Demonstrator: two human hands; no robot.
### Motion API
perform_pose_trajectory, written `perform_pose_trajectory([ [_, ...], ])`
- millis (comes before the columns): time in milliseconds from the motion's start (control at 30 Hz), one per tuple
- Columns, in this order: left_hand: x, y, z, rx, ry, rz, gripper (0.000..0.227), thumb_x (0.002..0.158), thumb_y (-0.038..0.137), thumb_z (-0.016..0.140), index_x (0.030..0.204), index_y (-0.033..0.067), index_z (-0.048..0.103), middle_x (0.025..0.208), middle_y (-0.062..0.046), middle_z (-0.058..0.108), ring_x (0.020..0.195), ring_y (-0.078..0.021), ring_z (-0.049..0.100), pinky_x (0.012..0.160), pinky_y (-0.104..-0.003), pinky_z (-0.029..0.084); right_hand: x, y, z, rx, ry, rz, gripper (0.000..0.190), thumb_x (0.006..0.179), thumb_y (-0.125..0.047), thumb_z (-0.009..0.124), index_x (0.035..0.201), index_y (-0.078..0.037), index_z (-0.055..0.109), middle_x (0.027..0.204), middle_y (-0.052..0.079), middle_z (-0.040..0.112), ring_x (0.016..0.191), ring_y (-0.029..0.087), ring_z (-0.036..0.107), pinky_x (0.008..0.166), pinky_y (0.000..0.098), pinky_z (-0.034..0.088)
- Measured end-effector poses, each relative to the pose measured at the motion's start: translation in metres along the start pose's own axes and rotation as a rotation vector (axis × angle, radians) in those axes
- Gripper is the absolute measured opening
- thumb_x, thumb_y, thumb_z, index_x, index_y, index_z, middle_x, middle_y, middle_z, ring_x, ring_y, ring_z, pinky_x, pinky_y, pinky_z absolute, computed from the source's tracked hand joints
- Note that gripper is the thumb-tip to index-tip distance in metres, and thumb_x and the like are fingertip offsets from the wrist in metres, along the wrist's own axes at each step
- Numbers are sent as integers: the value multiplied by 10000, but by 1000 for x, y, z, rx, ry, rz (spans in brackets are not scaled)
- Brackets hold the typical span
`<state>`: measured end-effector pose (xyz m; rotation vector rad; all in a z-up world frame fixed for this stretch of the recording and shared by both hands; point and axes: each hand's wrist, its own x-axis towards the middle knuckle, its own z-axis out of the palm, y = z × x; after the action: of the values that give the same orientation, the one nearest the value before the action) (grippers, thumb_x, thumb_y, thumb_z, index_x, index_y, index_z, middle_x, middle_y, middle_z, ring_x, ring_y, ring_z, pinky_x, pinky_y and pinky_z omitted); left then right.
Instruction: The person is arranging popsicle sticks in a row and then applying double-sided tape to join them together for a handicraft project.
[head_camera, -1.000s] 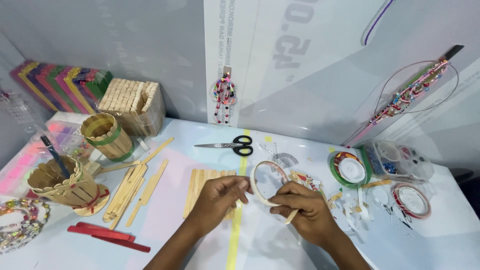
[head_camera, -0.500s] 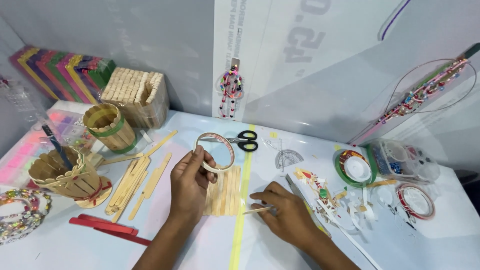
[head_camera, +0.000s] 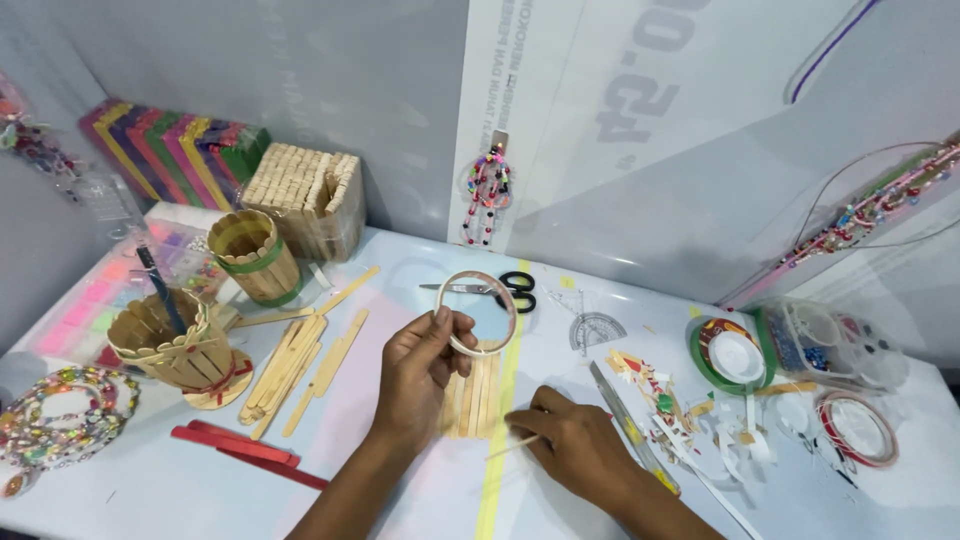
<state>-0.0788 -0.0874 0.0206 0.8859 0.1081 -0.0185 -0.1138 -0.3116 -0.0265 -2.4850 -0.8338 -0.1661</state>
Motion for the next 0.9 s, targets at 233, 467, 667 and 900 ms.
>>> perform_pose_trajectory([
  [233, -1, -1, 0, 33, -108, 33, 361, 1009, 245, 573, 1066, -61, 757, 800, -122, 678, 745, -179, 590, 624, -282, 463, -26, 10, -4, -183, -149, -236, 390, 761, 10, 780, 1117, -140, 723, 950, 63, 602, 500, 305, 595, 399, 435, 472],
  [467, -2, -1, 1, 49, -141, 31, 367, 1015, 231, 562, 1107, -64, 761, 810, -120, 690, 778, -184, 621, 639, -277, 456, -73, 17, -17, -145, -242, -313, 367, 898, -73, 654, 1260, -126, 684, 986, 103, 561, 555, 272, 614, 391, 422, 506],
  [667, -3, -2, 1, 93, -168, 56, 386, 1015, 247, 558, 1133, -58, 762, 800, -104, 687, 774, -179, 615, 652, -283, 462, -123, 58, -26, -214, -884, 292, 332, 1086, -522, 534, 1406, -445, 490, 998, -51, 447, 677, 201, 546, 623, 428, 426],
  [900, -4, -3, 2, 108, -189, 56, 414, 1018, 271, 546, 1164, -57, 753, 804, -87, 683, 778, -167, 611, 663, -281, 468, -120, 50, -104, -210, -610, 816, 432, 880, -251, 739, 1213, -523, 705, 1113, -262, 778, 986, -62, 763, 938, 167, 559],
])
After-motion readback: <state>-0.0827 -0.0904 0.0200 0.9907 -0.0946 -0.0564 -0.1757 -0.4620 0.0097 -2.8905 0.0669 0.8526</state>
